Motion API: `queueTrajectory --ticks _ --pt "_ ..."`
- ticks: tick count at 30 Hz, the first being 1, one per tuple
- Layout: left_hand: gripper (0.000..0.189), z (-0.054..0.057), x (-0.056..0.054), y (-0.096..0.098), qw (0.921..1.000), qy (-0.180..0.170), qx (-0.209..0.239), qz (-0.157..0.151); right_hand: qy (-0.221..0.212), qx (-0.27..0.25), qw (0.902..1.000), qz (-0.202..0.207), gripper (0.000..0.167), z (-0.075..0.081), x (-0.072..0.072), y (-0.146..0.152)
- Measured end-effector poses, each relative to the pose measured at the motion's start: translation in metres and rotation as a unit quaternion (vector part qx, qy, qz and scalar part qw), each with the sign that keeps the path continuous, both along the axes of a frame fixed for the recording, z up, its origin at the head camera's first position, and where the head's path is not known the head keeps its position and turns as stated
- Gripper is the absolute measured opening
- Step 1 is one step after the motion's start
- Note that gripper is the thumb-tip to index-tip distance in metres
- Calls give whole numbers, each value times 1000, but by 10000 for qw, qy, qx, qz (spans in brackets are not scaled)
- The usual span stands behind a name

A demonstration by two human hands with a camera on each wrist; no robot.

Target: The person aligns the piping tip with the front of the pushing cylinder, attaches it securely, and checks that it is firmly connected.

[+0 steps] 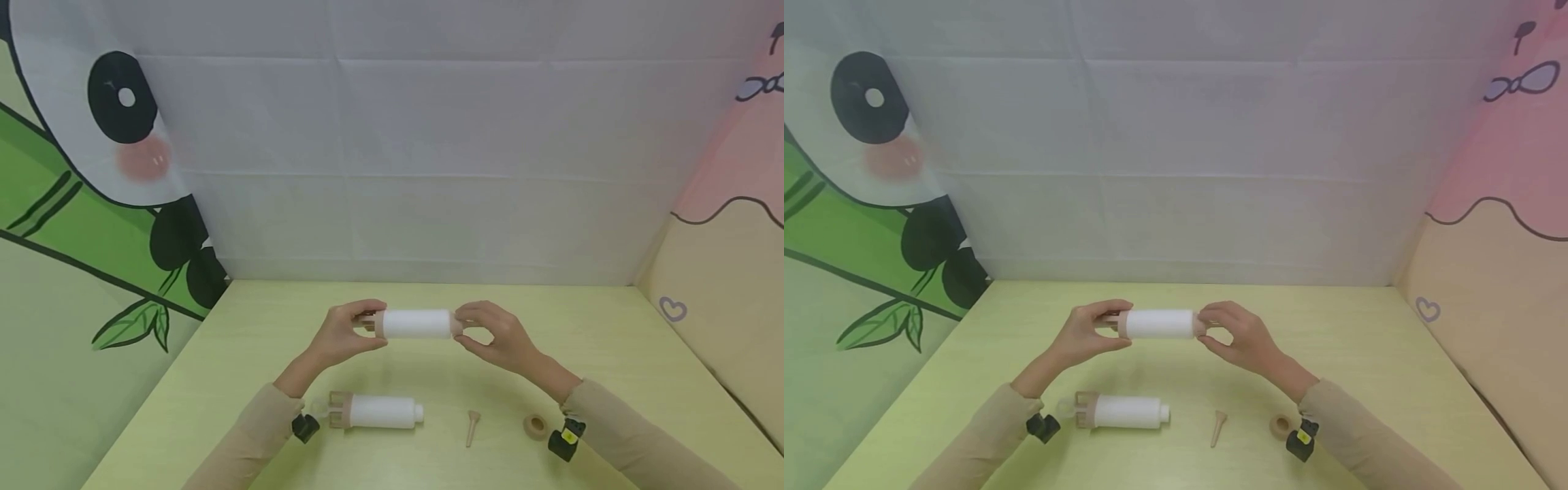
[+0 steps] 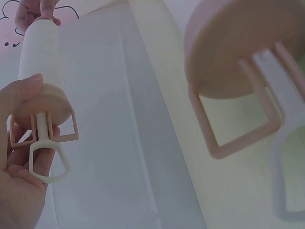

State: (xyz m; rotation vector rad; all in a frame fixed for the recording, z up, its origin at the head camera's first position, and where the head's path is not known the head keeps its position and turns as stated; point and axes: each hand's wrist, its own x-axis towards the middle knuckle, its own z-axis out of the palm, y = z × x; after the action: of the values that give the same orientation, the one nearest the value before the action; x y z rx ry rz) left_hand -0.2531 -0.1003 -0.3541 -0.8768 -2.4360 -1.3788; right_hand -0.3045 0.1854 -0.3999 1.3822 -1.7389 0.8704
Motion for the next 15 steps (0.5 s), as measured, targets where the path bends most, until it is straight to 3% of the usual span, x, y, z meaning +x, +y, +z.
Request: queueTrajectory --ticks 15 --pt "46 -2 -4 2 9998 162 -92 1 -99 148 9994 -294 34 1 1 3"
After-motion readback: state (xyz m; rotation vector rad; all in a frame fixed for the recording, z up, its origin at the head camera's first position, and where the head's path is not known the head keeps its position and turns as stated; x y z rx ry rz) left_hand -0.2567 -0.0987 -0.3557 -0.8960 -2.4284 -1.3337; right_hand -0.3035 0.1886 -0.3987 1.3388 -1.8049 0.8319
